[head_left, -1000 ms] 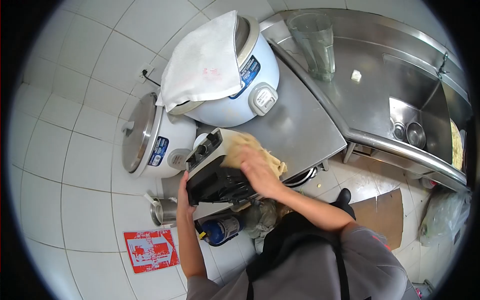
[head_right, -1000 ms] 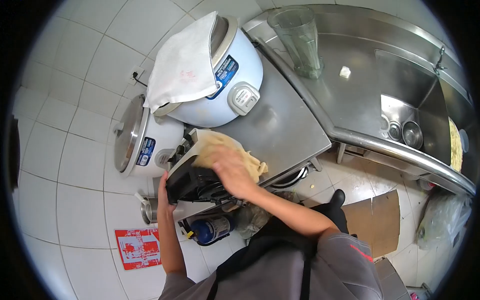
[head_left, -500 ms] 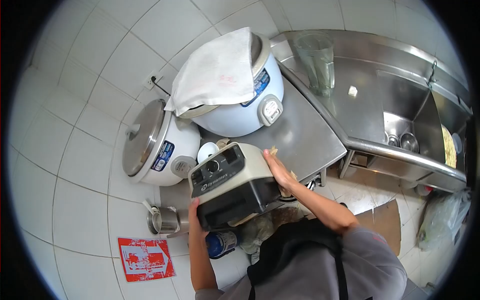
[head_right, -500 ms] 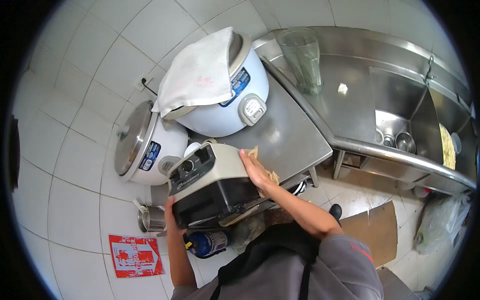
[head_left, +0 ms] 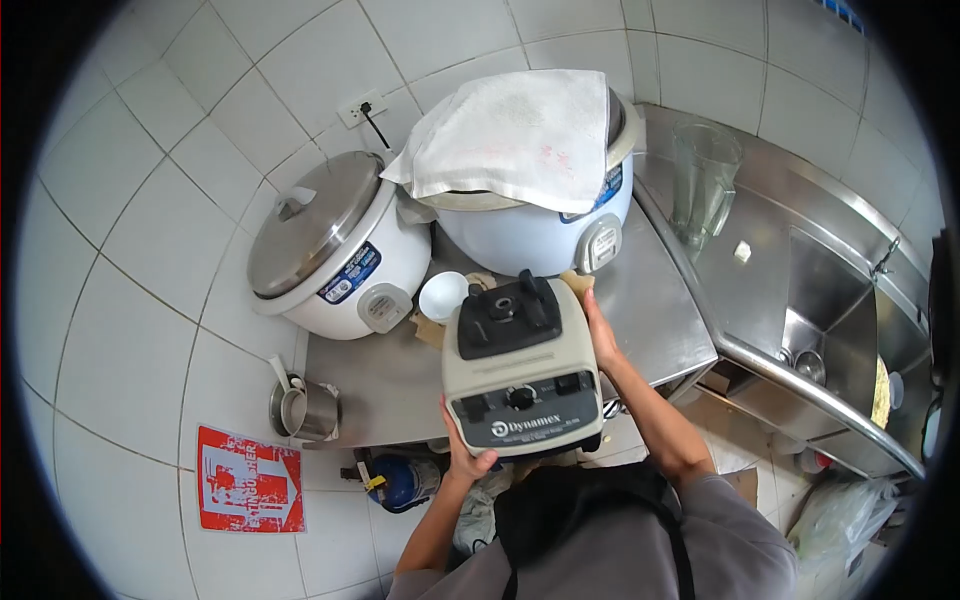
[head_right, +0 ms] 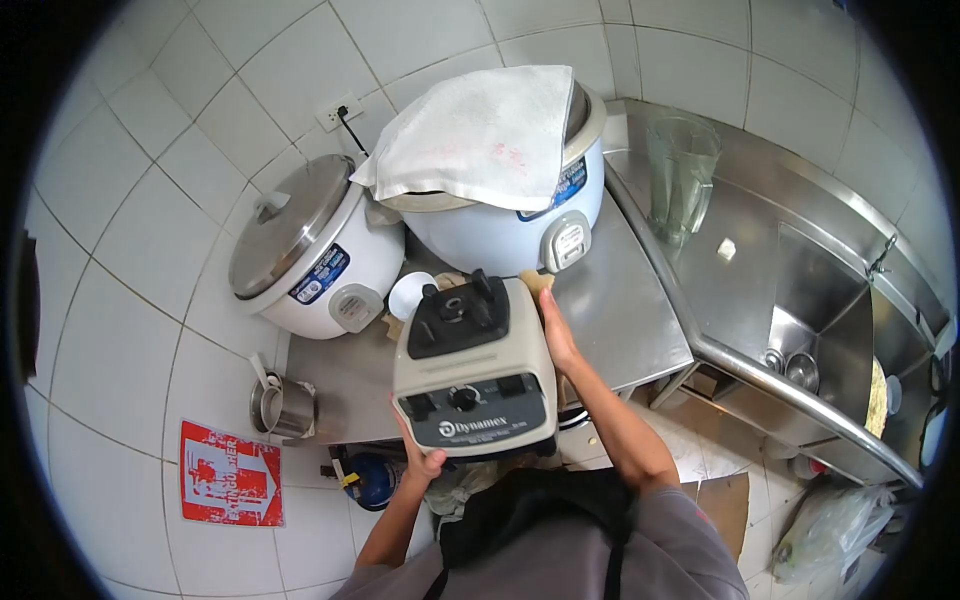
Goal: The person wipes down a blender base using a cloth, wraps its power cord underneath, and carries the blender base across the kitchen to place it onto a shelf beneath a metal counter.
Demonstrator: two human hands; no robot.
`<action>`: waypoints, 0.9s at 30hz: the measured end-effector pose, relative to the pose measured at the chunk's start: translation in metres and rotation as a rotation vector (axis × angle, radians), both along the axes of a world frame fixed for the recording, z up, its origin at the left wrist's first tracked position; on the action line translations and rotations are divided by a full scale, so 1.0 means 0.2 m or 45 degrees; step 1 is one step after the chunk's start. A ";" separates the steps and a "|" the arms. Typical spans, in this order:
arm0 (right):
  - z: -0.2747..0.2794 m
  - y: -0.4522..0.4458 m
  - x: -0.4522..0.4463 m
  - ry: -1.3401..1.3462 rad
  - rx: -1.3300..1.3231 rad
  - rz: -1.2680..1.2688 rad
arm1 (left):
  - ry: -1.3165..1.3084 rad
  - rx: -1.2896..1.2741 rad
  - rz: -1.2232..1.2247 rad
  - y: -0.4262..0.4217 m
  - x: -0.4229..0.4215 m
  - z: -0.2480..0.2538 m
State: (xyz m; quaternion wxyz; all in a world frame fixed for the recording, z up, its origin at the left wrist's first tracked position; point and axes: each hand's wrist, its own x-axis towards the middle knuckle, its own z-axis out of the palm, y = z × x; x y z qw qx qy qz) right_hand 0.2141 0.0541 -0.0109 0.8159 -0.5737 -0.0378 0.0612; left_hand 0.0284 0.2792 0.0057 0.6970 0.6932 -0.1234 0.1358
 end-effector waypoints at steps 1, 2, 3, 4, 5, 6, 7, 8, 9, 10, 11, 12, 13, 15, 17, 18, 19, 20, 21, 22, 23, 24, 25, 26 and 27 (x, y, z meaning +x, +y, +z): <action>0.02 0.01 -0.01 -0.012 -0.014 -0.061 | -0.053 0.055 -0.020 0.01 0.01 -0.06; 0.05 0.01 -0.02 -0.019 -0.031 -0.122 | -0.100 0.108 -0.040 0.03 0.02 -0.15; 0.28 -0.01 -0.12 -0.052 -0.046 -0.081 | -0.194 0.190 -0.006 0.07 0.03 -0.28; 0.27 -0.01 -0.11 -0.062 -0.066 -0.080 | -0.217 0.253 -0.013 0.09 0.04 -0.36; 0.24 -0.03 -0.09 -0.071 -0.091 -0.077 | -0.239 0.312 -0.019 0.09 0.04 -0.41; 0.21 -0.04 -0.09 -0.081 -0.114 -0.072 | -0.225 0.354 -0.021 0.10 0.03 -0.45; 0.21 -0.07 -0.10 -0.043 -0.078 -0.063 | -0.153 0.398 -0.030 0.09 0.01 -0.47; 0.22 -0.09 -0.14 -0.006 -0.040 -0.055 | -0.102 0.442 -0.035 0.09 -0.01 -0.49; 0.23 -0.11 -0.17 0.031 0.001 -0.049 | -0.068 0.472 -0.040 0.08 -0.04 -0.54; 0.26 -0.13 -0.23 -0.172 -0.221 -0.071 | -0.101 0.497 -0.036 0.07 -0.05 -0.63; 0.32 -0.17 -0.31 -0.376 -0.450 -0.088 | -0.135 0.521 -0.032 0.07 -0.06 -0.74; 0.37 -0.19 -0.38 -0.584 -0.676 -0.106 | -0.169 0.545 -0.027 0.07 -0.07 -0.84; 0.41 -0.21 -0.44 -0.658 -0.843 -0.120 | -0.034 0.525 -0.110 0.09 -0.08 -0.92; 0.47 -0.20 -0.54 -0.825 -1.151 -0.134 | -0.285 0.898 0.018 0.06 -0.05 -0.66; 0.48 -0.28 -0.59 -0.649 -0.979 -0.043 | -0.320 0.855 0.114 0.02 -0.05 -0.56; 0.50 -0.31 -0.60 -0.555 -0.901 0.004 | -0.254 0.710 0.109 0.01 -0.04 -0.61; 0.64 -0.28 -0.57 -0.252 -0.576 0.087 | -0.195 0.559 0.108 0.00 -0.03 -0.65; 0.68 -0.23 -0.48 -0.467 -0.732 0.061 | -0.157 0.487 0.094 0.00 -0.03 -0.70; 0.69 -0.18 -0.39 -0.683 -0.885 0.032 | -0.156 0.447 0.096 -0.01 -0.04 -0.71; 0.66 -0.15 -0.30 -0.719 -0.937 0.051 | -0.155 0.407 0.097 -0.02 -0.04 -0.72; 0.59 -0.11 -0.22 -0.758 -0.984 0.069 | -0.194 0.405 0.119 -0.03 -0.04 -0.71; 0.55 -0.08 -0.17 -0.806 -1.027 0.082 | -0.235 0.366 0.141 -0.06 -0.01 -0.66; 0.54 -0.07 -0.16 -0.846 -1.034 0.017 | -0.277 0.328 0.162 -0.09 0.02 -0.61; 0.50 -0.08 -0.21 -0.870 -1.050 -0.036 | -0.319 0.292 0.184 -0.11 0.04 -0.56; 0.48 -0.10 -0.24 -0.883 -1.070 -0.082 | -0.268 0.231 0.173 -0.13 0.03 -0.57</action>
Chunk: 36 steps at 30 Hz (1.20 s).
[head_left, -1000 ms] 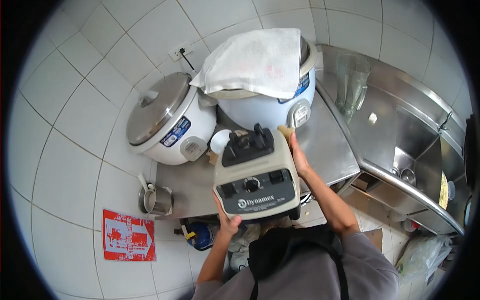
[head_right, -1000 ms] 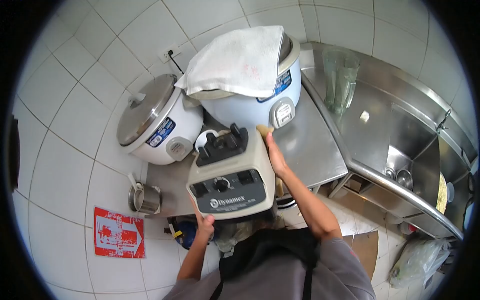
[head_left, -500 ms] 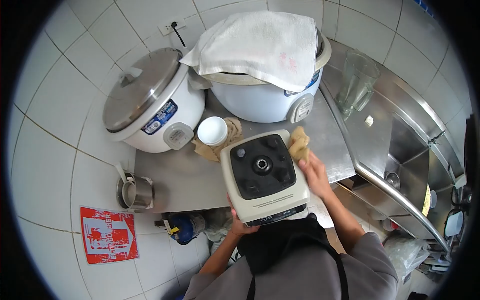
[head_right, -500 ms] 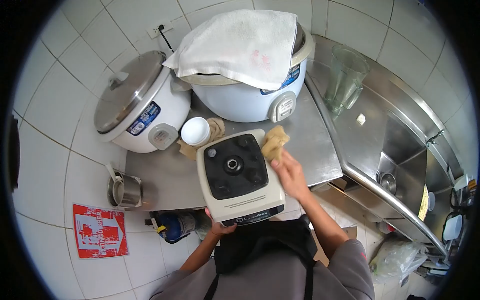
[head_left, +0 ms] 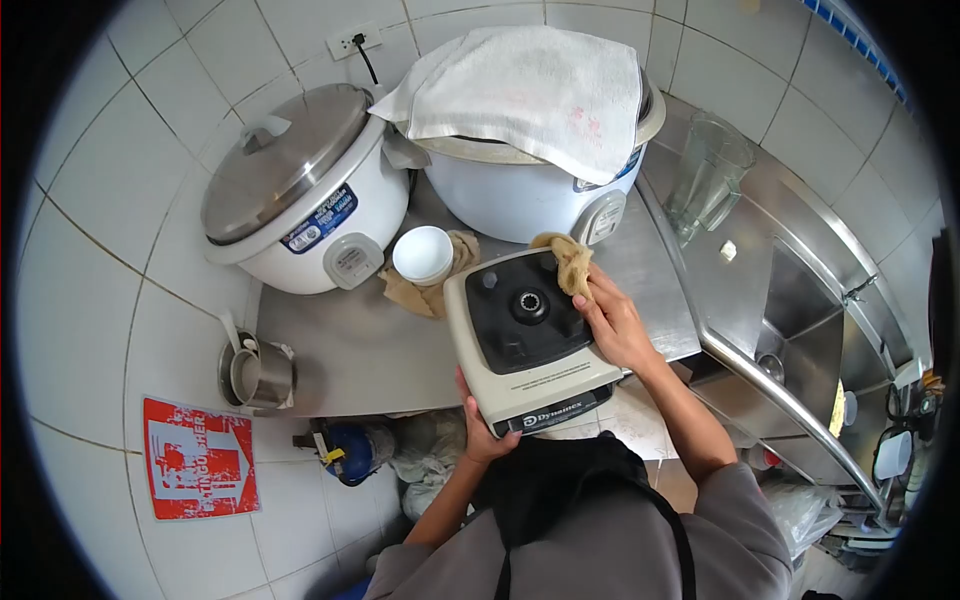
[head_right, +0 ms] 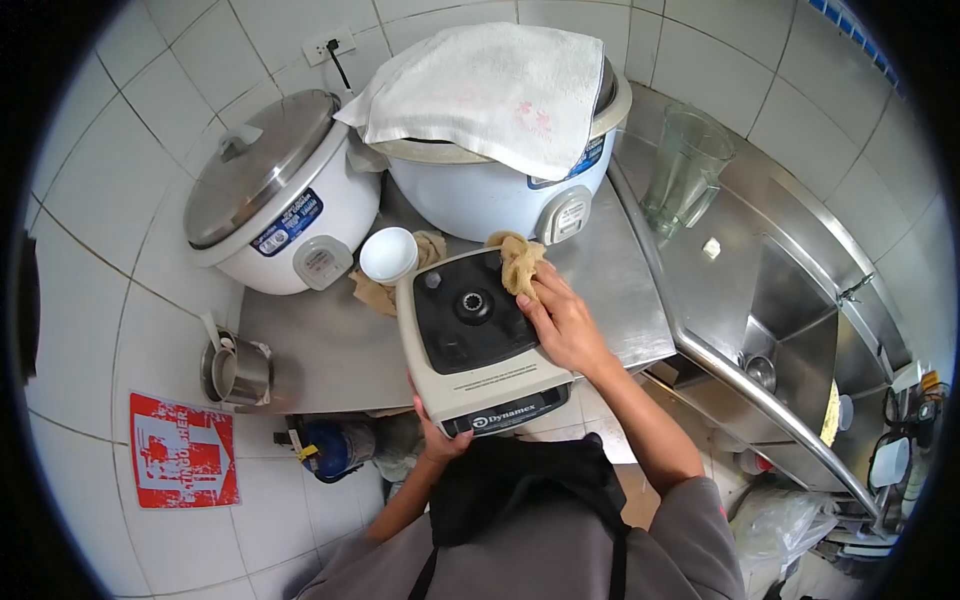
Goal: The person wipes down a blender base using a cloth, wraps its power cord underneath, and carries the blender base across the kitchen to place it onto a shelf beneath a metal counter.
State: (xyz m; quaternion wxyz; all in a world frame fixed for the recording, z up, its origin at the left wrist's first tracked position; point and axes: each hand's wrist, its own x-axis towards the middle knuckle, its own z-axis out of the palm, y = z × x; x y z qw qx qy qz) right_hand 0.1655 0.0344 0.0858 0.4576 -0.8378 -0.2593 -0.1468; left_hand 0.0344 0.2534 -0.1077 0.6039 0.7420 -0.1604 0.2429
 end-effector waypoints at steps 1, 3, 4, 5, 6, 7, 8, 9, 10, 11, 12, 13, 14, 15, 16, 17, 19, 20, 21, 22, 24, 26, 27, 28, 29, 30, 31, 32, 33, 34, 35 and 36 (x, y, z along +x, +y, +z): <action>0.04 -0.01 0.01 0.020 -0.089 -0.029 | 0.044 -0.066 -0.012 -0.02 0.00 -0.01; 0.13 0.00 0.04 0.095 -0.250 -0.080 | 0.105 -0.018 -0.005 0.00 -0.01 0.01; 0.14 0.01 0.06 0.045 -0.100 -0.081 | 0.134 0.007 -0.001 0.00 -0.02 0.04; 0.17 0.00 0.04 0.256 -0.127 -0.091 | 0.069 0.043 0.021 0.00 0.00 0.07; 0.23 -0.04 0.00 0.458 -0.154 -0.099 | 0.038 0.028 0.009 -0.01 0.02 0.10; 0.29 -0.06 -0.05 0.664 -0.186 -0.102 | 0.012 0.010 0.001 -0.02 0.02 0.15; 0.30 -0.08 -0.11 0.590 -0.116 -0.107 | -0.011 -0.017 -0.001 -0.03 0.03 0.17; 0.26 -0.05 -0.14 0.341 -0.060 -0.094 | -0.002 -0.035 -0.015 -0.03 0.05 0.13; 0.20 -0.01 -0.17 0.108 -0.003 -0.078 | 0.022 -0.053 -0.030 -0.02 0.04 0.06; 0.14 0.02 -0.18 -0.120 0.060 -0.060 | 0.035 -0.046 -0.025 -0.02 0.04 0.07; 0.12 0.03 -0.17 -0.119 0.051 -0.093 | 0.049 -0.039 -0.019 -0.02 0.03 0.08; 0.12 0.02 -0.18 -0.017 0.031 -0.150 | 0.063 -0.032 -0.014 -0.02 0.03 0.10; 0.13 0.00 -0.17 0.077 0.009 -0.209 | 0.014 -0.004 0.022 -0.04 0.05 0.15; 0.13 -0.01 -0.18 0.179 -0.012 -0.273 | -0.026 0.026 0.052 -0.05 0.05 0.20; 0.14 0.00 -0.23 0.010 -0.079 -0.277 | -0.133 0.108 0.085 -0.05 0.07 0.24; 0.14 0.02 -0.24 -0.129 -0.164 -0.295 | -0.110 0.061 0.055 -0.04 0.08 0.19; 0.13 0.05 -0.29 -0.381 -0.348 -0.325 | -0.035 -0.041 -0.002 -0.04 0.04 0.07; 0.13 0.06 -0.31 -0.326 -0.447 -0.329 | -0.003 -0.054 -0.007 -0.04 0.02 0.05; 0.13 0.06 -0.32 -0.334 -0.441 -0.348 | -0.031 -0.032 0.015 -0.03 0.03 0.04; 0.13 0.07 -0.34 -0.336 -0.432 -0.368 | -0.055 -0.005 0.037 -0.04 0.04 0.08; 0.14 0.07 -0.36 -0.327 -0.375 -0.390 | -0.096 0.042 0.059 -0.04 0.04 0.15; 0.13 0.09 -0.36 -0.396 -0.427 -0.368 | -0.137 0.071 0.074 -0.04 0.04 0.19; 0.13 0.09 -0.35 -0.433 -0.463 -0.348 | -0.070 0.051 0.051 -0.04 0.04 0.13; 0.12 0.09 -0.37 -0.458 -0.500 -0.330 | 0.009 0.031 0.023 -0.03 0.02 0.03; 0.11 0.10 -0.39 -0.441 -0.530 -0.245 | 0.048 0.015 0.008 -0.02 0.01 0.00; 0.11 0.12 -0.40 -0.436 -0.554 -0.168 | 0.086 -0.001 -0.006 -0.02 0.00 -0.03; 0.11 0.15 -0.40 -0.431 -0.578 -0.095 | 0.086 -0.020 -0.005 -0.02 0.01 -0.03; 0.14 0.21 -0.41 -0.485 -0.562 -0.028 | 0.067 -0.027 -0.003 -0.02 0.01 -0.02; 0.15 0.23 -0.42 -0.445 -0.531 -0.024 | 0.047 -0.034 0.000 -0.02 0.01 -0.02; 0.16 0.23 -0.44 -0.407 -0.500 -0.019 | 0.004 -0.031 0.010 -0.01 0.01 0.03; 0.17 0.24 -0.45 -0.373 -0.472 -0.013 | -0.043 -0.032 0.022 -0.02 0.03 0.07; 0.20 0.26 -0.47 -0.432 -0.430 0.000 | -0.163 -0.097 0.042 -0.04 0.06 0.10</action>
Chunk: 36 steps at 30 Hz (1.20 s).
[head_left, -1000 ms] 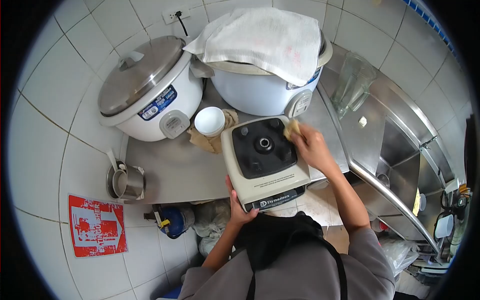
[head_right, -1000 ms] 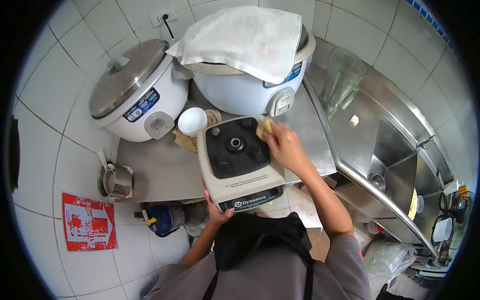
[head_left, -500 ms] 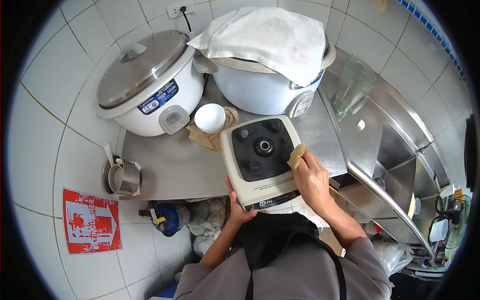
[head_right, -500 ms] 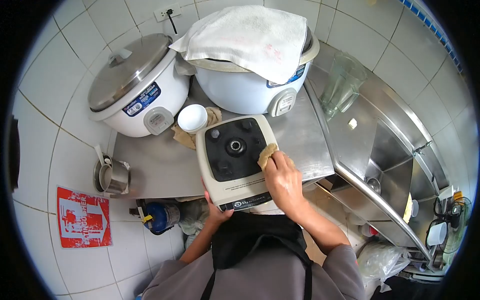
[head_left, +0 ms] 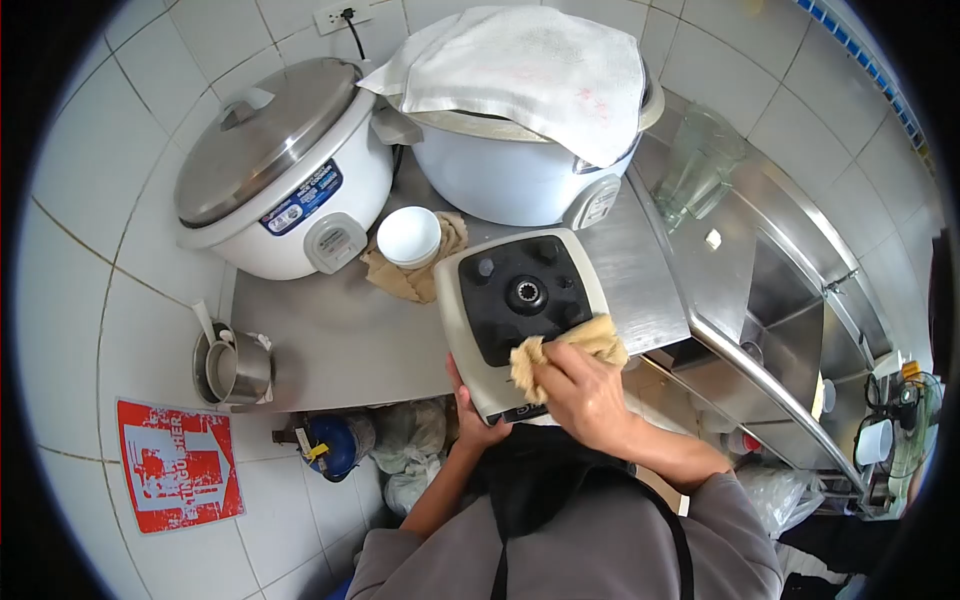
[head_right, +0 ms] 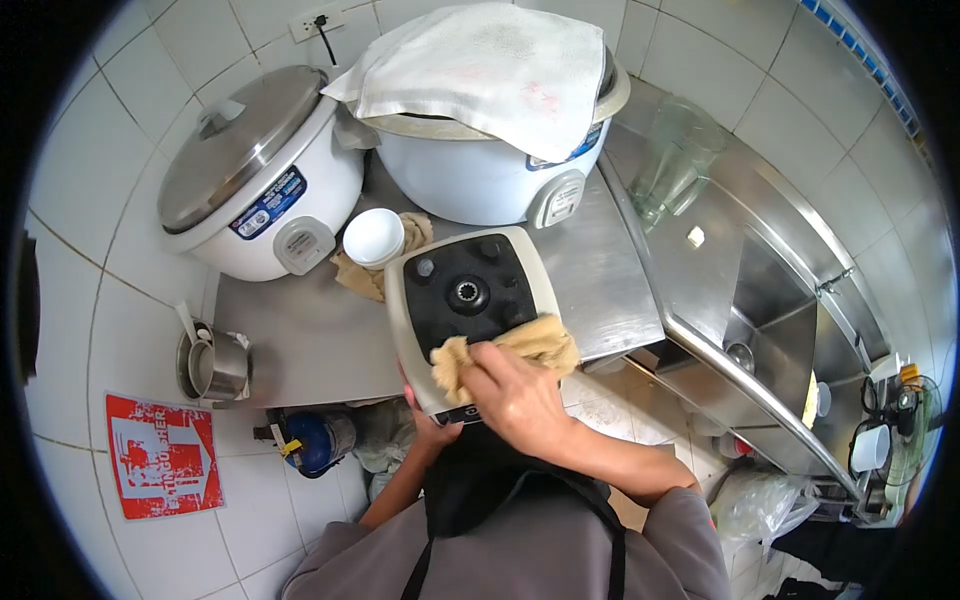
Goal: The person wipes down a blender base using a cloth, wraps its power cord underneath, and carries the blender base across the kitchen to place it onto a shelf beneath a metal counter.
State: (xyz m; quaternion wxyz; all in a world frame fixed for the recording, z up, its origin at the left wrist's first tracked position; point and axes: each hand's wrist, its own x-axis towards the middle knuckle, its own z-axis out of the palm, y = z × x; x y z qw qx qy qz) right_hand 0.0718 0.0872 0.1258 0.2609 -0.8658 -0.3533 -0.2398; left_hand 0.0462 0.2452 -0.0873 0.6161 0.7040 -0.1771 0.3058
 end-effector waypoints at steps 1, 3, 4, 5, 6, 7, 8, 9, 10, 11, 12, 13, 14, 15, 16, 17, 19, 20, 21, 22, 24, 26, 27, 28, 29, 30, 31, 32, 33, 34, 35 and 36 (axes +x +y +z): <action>0.02 0.03 0.00 0.001 -0.037 0.052 | 0.084 0.022 -0.067 0.01 -0.01 -0.03; 0.05 0.09 0.04 0.000 -0.104 0.164 | 0.207 0.018 -0.164 0.04 -0.03 -0.07; -0.01 0.08 0.07 0.041 -0.238 0.137 | 0.249 -0.009 -0.194 0.05 -0.04 -0.06; -0.02 0.04 0.07 -0.005 -0.226 0.171 | 0.207 -0.019 -0.161 0.04 -0.03 -0.02; 0.00 -0.03 0.08 0.024 -0.253 0.114 | 0.166 -0.028 -0.127 0.02 -0.01 0.03; 0.02 -0.09 0.06 0.070 -0.286 0.065 | 0.107 0.021 -0.054 0.01 -0.02 0.04; 0.05 -0.15 0.05 0.157 -0.221 -0.044 | 0.116 0.042 -0.038 0.02 -0.05 0.01; 0.09 -0.19 0.07 0.220 -0.166 -0.150 | 0.104 0.054 -0.015 0.02 -0.03 -0.02; 0.13 -0.20 0.07 0.116 -0.289 -0.261 | 0.093 0.070 0.004 0.01 -0.02 -0.03; 0.13 -0.18 0.08 0.061 -0.332 -0.259 | 0.074 0.074 0.007 0.00 -0.03 -0.03; 0.13 -0.12 0.11 -0.004 -0.367 -0.261 | 0.044 0.085 0.007 0.01 -0.03 -0.02; 0.13 -0.07 0.15 -0.074 -0.397 -0.268 | 0.007 0.100 0.005 0.01 -0.01 -0.01; 0.07 -0.04 0.20 -0.154 -0.540 -0.316 | 0.000 0.110 0.013 0.01 -0.01 0.01; 0.09 -0.04 0.18 -0.071 -0.590 -0.233 | -0.001 0.122 0.018 0.01 -0.02 0.03; 0.13 -0.06 0.17 -0.002 -0.646 -0.148 | -0.015 0.126 0.027 0.01 -0.01 0.03; 0.17 -0.08 0.16 0.078 -0.708 -0.060 | 0.009 0.135 -0.004 0.02 -0.02 0.00; 0.26 -0.15 0.20 0.166 -0.531 -0.036 | 0.004 0.151 -0.017 0.03 -0.01 -0.02; 0.32 -0.16 0.24 0.155 -0.439 -0.169 | -0.031 0.161 -0.003 0.02 0.00 -0.01; 0.35 -0.17 0.27 0.156 -0.345 -0.299 | 0.021 0.154 -0.004 0.01 -0.01 -0.01; 0.35 -0.16 0.35 0.010 -0.240 -0.290 | 0.072 0.152 -0.007 0.01 -0.02 -0.02; 0.06 -0.25 0.44 0.058 -0.206 -0.140 | -0.129 0.189 0.036 0.02 0.02 0.06; 0.00 -0.30 0.41 0.193 -0.193 -0.073 | -0.124 0.150 0.011 0.03 0.04 0.05; 0.02 -0.34 0.43 0.434 -0.054 -0.112 | -0.115 0.118 0.007 0.02 0.04 0.02; 0.02 -0.39 0.43 0.686 0.085 -0.152 | 0.044 0.116 -0.030 0.03 0.02 -0.01; 0.09 -0.38 0.42 0.934 0.232 -0.195 | 0.058 0.100 -0.045 0.04 0.02 -0.01; 0.21 -0.37 0.45 1.184 0.230 -0.432 | 0.073 0.092 -0.069 0.04 0.02 -0.01; 0.24 -0.32 0.47 1.069 0.328 -0.285 | 0.082 0.086 -0.101 0.05 0.03 0.00; 0.27 -0.26 0.50 0.939 0.423 -0.142 | 0.072 0.104 -0.076 0.05 0.04 0.01; 0.31 -0.20 0.53 0.803 0.517 -0.001 | 0.061 0.125 -0.055 0.05 0.04 0.01; 0.34 -0.11 0.55 0.804 0.319 0.125 | 0.060 0.114 -0.053 0.05 0.04 -0.01; 0.37 -0.02 0.57 0.802 0.122 0.241 | 0.059 0.103 -0.051 0.06 0.03 -0.03; 0.32 0.07 0.61 0.769 0.036 0.454 | 0.069 0.055 -0.071 0.06 0.02 -0.10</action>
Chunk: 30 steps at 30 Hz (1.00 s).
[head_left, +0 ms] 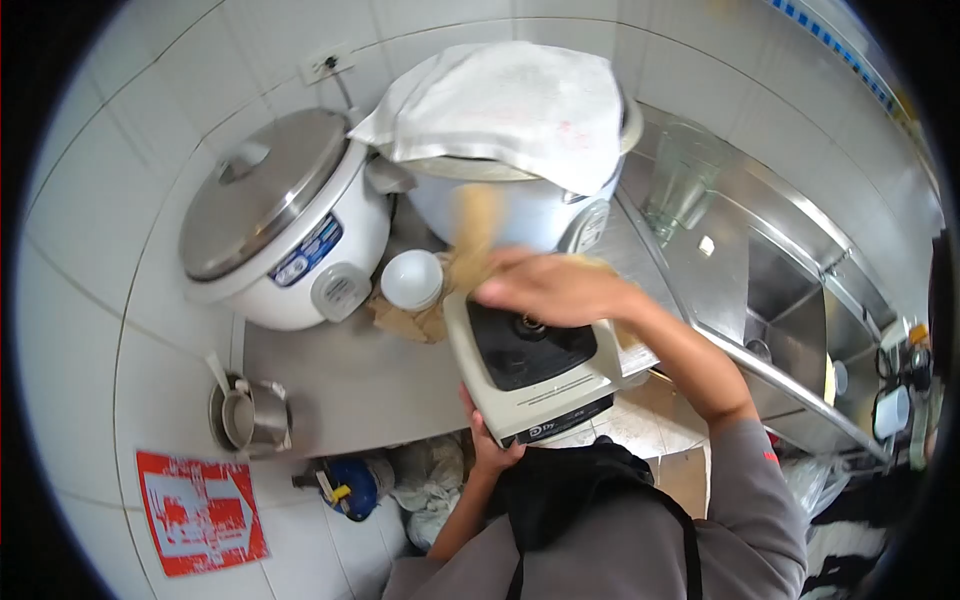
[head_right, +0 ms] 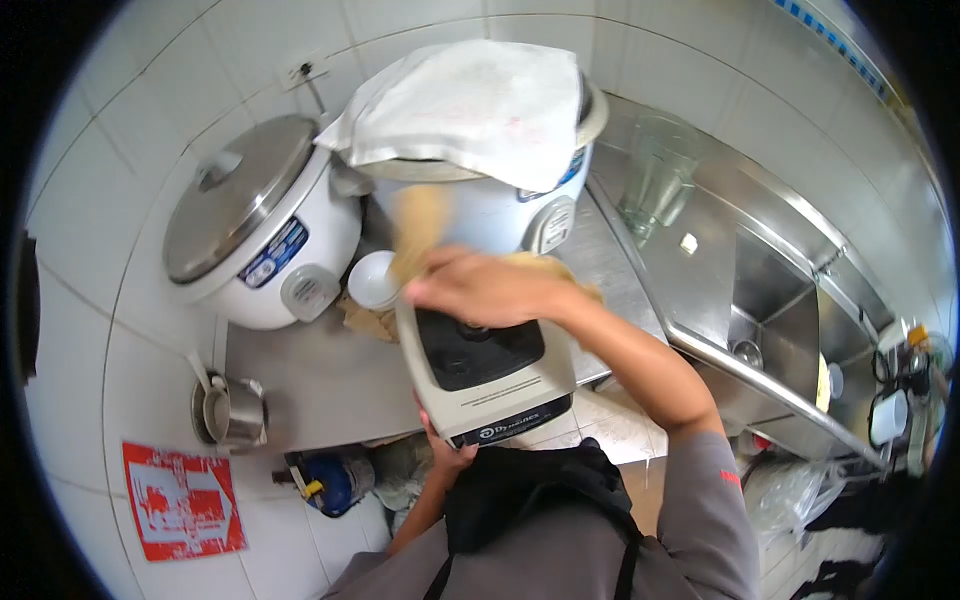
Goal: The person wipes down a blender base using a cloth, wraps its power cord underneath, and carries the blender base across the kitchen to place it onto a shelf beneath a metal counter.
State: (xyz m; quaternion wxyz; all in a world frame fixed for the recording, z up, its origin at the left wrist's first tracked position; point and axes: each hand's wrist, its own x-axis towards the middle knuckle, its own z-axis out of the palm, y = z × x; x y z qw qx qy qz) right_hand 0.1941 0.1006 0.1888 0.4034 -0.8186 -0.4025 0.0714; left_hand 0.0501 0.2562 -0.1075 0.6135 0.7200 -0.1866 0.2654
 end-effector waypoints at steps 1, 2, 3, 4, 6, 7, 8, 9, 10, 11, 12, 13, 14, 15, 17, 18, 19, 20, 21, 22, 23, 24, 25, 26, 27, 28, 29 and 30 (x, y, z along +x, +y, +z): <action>-0.05 0.08 0.07 0.058 -0.251 0.229 | 0.014 -0.047 -0.024 0.00 -0.01 -0.05; -0.22 0.13 0.05 -0.513 -0.175 0.174 | 0.003 -0.026 0.023 0.00 -0.02 -0.05; -0.23 0.15 0.06 -0.512 -0.166 0.143 | 0.016 -0.011 0.023 0.01 -0.01 -0.05; -0.23 0.17 0.06 -0.507 -0.161 0.121 | 0.032 -0.002 0.031 0.02 -0.01 -0.07; -0.26 0.19 0.08 -0.489 -0.110 -0.013 | 0.094 -0.060 0.004 0.02 -0.03 -0.11; -0.27 0.21 0.10 -0.478 -0.052 -0.134 | 0.136 -0.121 -0.041 0.03 -0.03 -0.13; -0.27 0.22 0.11 -0.468 0.010 -0.250 | 0.170 -0.151 -0.050 0.03 -0.04 -0.15; -0.27 0.19 0.14 -0.446 -0.038 -0.262 | 0.172 -0.128 -0.041 0.05 -0.04 -0.16; -0.21 0.11 0.17 -0.424 -0.088 -0.269 | 0.174 -0.104 -0.032 0.06 -0.04 -0.17; -0.18 0.04 0.19 -0.404 -0.141 -0.275 | 0.139 -0.031 -0.010 0.07 -0.03 -0.18; -0.24 -0.02 0.19 -0.421 -0.001 -0.277 | 0.135 -0.032 -0.027 0.07 -0.04 -0.18; -0.33 -0.08 0.20 -0.436 0.139 -0.282 | 0.132 -0.034 -0.043 0.08 -0.05 -0.18; -0.36 -0.11 0.20 -0.452 0.275 -0.283 | 0.153 -0.121 -0.090 0.06 -0.04 -0.14; -0.38 -0.13 0.20 -0.403 0.322 -0.388 | 0.177 -0.176 -0.128 0.04 -0.02 -0.11; -0.37 -0.12 0.15 -0.281 0.421 -0.591 | 0.208 -0.201 -0.143 0.03 -0.01 -0.08; -0.38 -0.13 0.16 -0.097 0.604 -0.773 | 0.214 -0.170 -0.123 0.04 -0.01 -0.08; -0.37 -0.16 0.19 0.084 0.785 -0.955 | 0.220 -0.139 -0.102 0.05 0.00 -0.08; -0.35 -0.22 0.22 0.159 1.124 -0.981 | 0.215 -0.117 -0.069 0.04 -0.01 -0.08; -0.31 -0.31 0.24 0.232 1.462 -1.003 | 0.203 -0.128 -0.049 0.03 -0.01 -0.08; -0.27 -0.38 0.22 0.244 1.485 -1.050 | 0.191 -0.139 -0.029 0.02 -0.02 -0.06; -0.25 -0.46 0.19 0.252 1.509 -1.100 | 0.169 -0.180 -0.018 0.00 -0.01 0.03; -0.33 -0.57 0.16 0.375 1.374 -0.996 | 0.148 -0.223 -0.008 -0.03 0.01 0.13; -0.41 -0.57 0.10 0.423 1.139 -1.118 | 0.199 -0.407 -0.010 -0.06 0.03 0.23; -0.49 -0.55 -0.01 0.466 0.898 -1.231 | 0.249 -0.594 -0.012 -0.10 0.06 0.34; -0.58 -0.49 -0.12 0.570 0.653 -1.204 | 0.304 -0.781 -0.012 -0.12 0.08 0.39; -0.92 -0.51 -0.14 0.419 0.478 -1.032 | 0.523 -1.194 -0.046 -0.07 0.10 0.33; -1.09 -0.44 -0.28 0.315 0.402 -1.334 | 0.699 -1.084 -0.026 -0.02 0.10 0.22; -1.12 -0.49 -0.37 0.353 0.372 -1.208 | 0.868 -0.964 -0.005 0.05 0.09 0.09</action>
